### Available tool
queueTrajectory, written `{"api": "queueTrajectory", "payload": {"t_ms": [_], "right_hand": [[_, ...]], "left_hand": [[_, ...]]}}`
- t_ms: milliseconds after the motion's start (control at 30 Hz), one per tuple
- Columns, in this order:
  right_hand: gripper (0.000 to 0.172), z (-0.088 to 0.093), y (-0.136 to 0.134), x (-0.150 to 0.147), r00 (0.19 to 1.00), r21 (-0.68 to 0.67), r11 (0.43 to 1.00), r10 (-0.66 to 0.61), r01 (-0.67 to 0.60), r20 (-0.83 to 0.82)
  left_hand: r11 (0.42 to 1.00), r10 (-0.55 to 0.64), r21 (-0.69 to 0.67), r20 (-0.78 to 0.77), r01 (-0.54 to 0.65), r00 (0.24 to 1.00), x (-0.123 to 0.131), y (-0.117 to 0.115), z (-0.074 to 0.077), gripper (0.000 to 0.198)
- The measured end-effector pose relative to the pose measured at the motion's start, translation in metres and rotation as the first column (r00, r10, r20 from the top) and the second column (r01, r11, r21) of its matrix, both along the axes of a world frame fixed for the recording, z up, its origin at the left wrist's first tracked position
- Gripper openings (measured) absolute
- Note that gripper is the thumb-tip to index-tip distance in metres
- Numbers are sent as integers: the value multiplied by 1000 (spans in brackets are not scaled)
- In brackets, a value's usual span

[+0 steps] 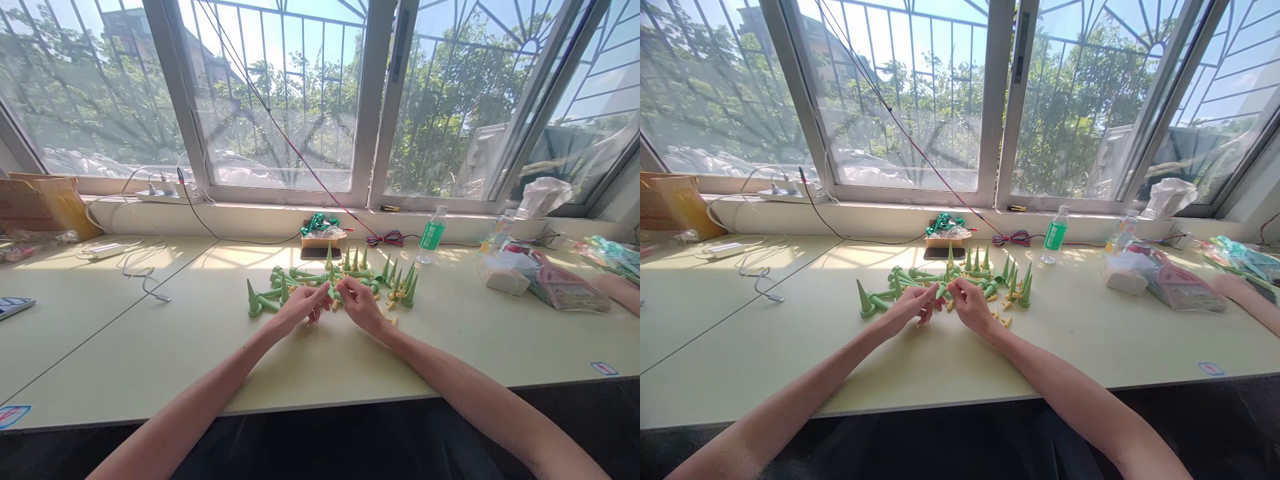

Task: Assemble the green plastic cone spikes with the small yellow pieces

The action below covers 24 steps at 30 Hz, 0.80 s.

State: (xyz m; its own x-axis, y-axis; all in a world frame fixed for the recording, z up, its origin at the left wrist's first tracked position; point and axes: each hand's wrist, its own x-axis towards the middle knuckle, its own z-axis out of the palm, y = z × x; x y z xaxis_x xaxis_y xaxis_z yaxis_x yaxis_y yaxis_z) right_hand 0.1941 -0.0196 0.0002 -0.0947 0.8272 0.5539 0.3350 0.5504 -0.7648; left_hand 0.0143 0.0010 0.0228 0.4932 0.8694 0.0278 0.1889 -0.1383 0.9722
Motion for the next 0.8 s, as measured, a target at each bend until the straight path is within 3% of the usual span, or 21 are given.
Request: {"api": "queueTrajectory", "payload": {"t_ms": [133, 267, 500, 633, 800], "right_hand": [[35, 2, -1, 2, 1000, -6, 1000, 5, -5, 13], [38, 3, -2, 2, 998, 27, 999, -43, 41, 51], [41, 4, -1, 1, 989, 70, 992, -112, 105, 98], [42, 3, -1, 0, 989, 60, 992, -116, 111, 93], [42, 2, -1, -2, 990, 43, 991, -129, 127, 62]], "left_hand": [[999, -50, 21, 1, 50, 999, -2, 0, -1, 57], [980, -20, 198, -79, 35, 997, -4, -2, 1, 45], [842, 101, 535, -37, -66, 994, -1, -3, -2, 38], [796, 157, 596, -34, -106, 987, -1, -1, -4, 42], [801, 177, 585, -33, -125, 984, 0, 1, -6, 40]]}}
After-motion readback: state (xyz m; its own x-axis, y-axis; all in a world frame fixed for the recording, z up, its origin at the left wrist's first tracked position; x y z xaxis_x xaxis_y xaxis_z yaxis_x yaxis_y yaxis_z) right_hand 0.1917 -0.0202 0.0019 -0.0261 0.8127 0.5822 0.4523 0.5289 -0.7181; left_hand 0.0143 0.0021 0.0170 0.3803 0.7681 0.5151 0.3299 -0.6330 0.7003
